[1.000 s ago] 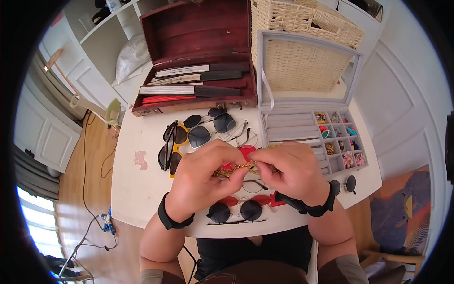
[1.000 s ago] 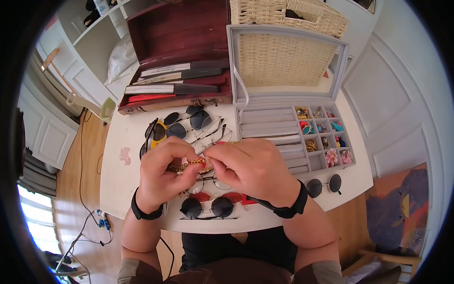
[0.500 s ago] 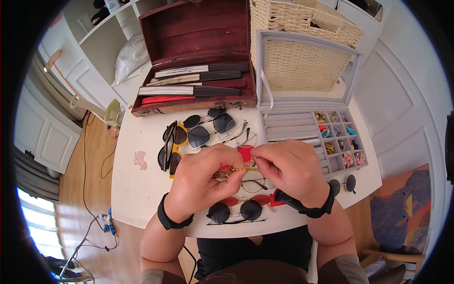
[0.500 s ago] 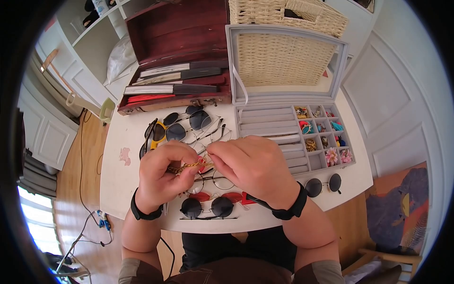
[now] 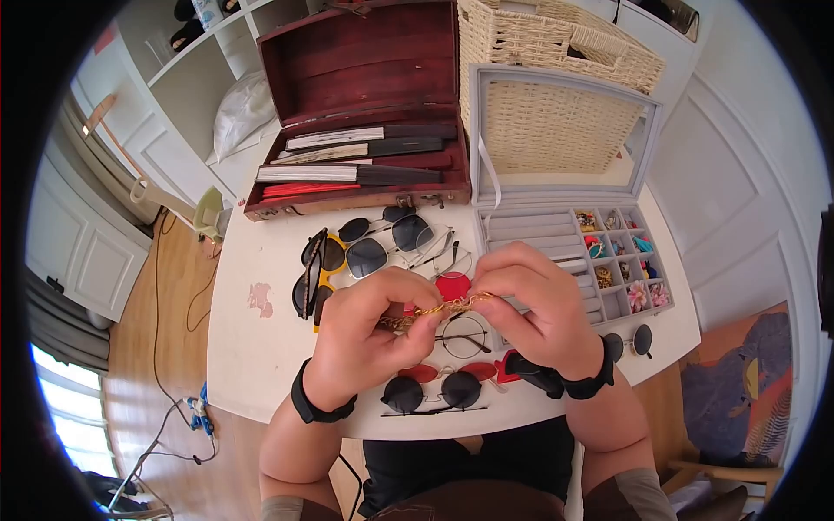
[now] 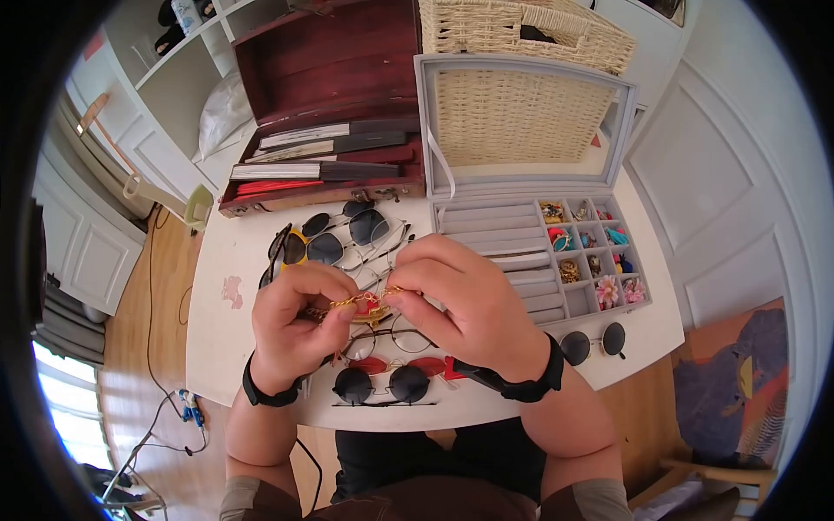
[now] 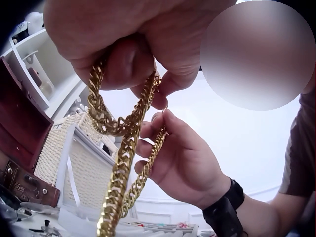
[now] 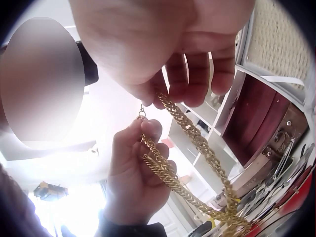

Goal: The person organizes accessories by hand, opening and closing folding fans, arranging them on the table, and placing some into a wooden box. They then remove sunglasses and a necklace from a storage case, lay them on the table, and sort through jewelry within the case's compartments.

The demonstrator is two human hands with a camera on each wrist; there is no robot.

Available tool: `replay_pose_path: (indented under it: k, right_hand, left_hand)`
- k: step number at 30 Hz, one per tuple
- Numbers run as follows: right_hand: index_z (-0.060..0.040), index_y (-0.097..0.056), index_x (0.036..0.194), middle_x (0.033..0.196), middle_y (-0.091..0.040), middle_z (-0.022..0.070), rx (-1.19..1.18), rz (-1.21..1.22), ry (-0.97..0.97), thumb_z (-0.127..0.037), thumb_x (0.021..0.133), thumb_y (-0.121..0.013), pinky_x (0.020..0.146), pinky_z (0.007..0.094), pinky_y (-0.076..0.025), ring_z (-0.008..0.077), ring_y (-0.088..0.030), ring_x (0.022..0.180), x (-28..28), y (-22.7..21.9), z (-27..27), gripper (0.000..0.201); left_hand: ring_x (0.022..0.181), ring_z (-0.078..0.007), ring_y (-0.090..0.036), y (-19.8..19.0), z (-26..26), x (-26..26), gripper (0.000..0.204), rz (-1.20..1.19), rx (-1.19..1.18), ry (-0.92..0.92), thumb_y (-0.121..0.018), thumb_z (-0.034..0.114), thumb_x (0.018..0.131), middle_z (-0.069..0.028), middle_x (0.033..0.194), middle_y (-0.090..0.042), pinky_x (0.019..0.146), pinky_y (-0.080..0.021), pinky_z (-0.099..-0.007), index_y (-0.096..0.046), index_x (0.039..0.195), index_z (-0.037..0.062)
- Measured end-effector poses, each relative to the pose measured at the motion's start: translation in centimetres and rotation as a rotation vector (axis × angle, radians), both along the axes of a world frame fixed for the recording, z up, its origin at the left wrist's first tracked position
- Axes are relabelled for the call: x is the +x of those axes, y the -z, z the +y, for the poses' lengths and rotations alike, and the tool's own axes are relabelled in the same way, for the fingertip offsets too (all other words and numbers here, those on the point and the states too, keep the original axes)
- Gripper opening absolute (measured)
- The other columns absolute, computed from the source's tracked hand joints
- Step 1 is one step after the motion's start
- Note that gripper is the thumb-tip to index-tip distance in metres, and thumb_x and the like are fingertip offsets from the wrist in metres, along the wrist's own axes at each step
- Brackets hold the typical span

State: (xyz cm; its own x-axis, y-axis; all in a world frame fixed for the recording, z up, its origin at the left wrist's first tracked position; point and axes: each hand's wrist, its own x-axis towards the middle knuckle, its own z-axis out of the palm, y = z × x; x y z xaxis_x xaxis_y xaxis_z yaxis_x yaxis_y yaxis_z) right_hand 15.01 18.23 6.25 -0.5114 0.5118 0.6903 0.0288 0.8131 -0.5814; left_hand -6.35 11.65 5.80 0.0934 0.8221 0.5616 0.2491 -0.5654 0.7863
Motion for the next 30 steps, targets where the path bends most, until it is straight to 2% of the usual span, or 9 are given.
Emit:
replay_pose_path:
  k: [2, 6, 13, 18, 30]
  right_hand:
    - [-0.0039, -0.069, 0.101, 0.095, -0.069, 0.0094, -0.077, 0.012, -0.036, -0.004, 0.089, -0.071, 0.069, 0.0319, -0.052, 0.0242, -0.065, 0.077, 0.0, 0.3, -0.1, 0.013]
    - [-0.0036, -0.068, 0.106, 0.092, -0.069, 0.01, -0.235, 0.01, -0.093, -0.003, 0.092, -0.067, 0.07, 0.0311, -0.052, 0.0234, -0.066, 0.077, 0.2, 0.8, -0.2, 0.014]
    - [-0.0035, -0.068, 0.106, 0.088, -0.068, 0.0092, -0.161, 0.003, -0.081, -0.003, 0.092, -0.067, 0.067, 0.0304, -0.051, 0.0222, -0.064, 0.074, 0.0, 0.5, -0.1, 0.015]
    - [-0.003, -0.069, 0.107, 0.085, -0.067, 0.0086, -0.159, 0.018, -0.085, -0.002, 0.091, -0.066, 0.062, 0.029, -0.049, 0.0198, -0.062, 0.069, 0.1, 0.7, 0.0, 0.015]
    - [-0.0023, -0.069, 0.105, 0.085, -0.067, 0.0091, -0.077, 0.002, -0.092, -0.001, 0.089, -0.068, 0.059, 0.0285, -0.048, 0.0204, -0.062, 0.067, 0.1, 0.8, 0.1, 0.017]
  left_hand:
    - [0.069, -0.0085, -0.065, 0.1, -0.1, 0.0, 0.019, -0.029, -0.009, -0.009, -0.076, 0.001, 0.083, -0.0074, 0.086, -0.07, 0.061, -0.052, -0.0228, -0.063, 0.097, 0.0037]
    - [0.063, -0.0081, -0.062, -0.1, -0.3, -0.3, 0.018, 0.089, -0.032, -0.084, -0.076, 0.002, 0.084, -0.0055, 0.082, -0.069, 0.057, -0.049, -0.0221, -0.066, 0.098, 0.0042]
    - [0.061, -0.0106, -0.062, -1.1, -0.1, 0.0, 0.016, 0.181, 0.033, -0.102, -0.078, 0.005, 0.084, -0.0061, 0.082, -0.071, 0.054, -0.048, -0.0224, -0.072, 0.098, 0.0067]
    - [0.064, -0.0113, -0.065, -1.1, 0.0, -0.1, 0.015, 0.182, 0.042, -0.095, -0.079, 0.006, 0.084, -0.0063, 0.084, -0.071, 0.055, -0.05, -0.0237, -0.072, 0.098, 0.007]
    - [0.065, -0.0151, -0.067, -0.9, 0.1, -0.2, 0.015, 0.197, 0.08, -0.09, -0.08, 0.006, 0.083, -0.0072, 0.083, -0.071, 0.056, -0.053, -0.0252, -0.071, 0.096, 0.0064]
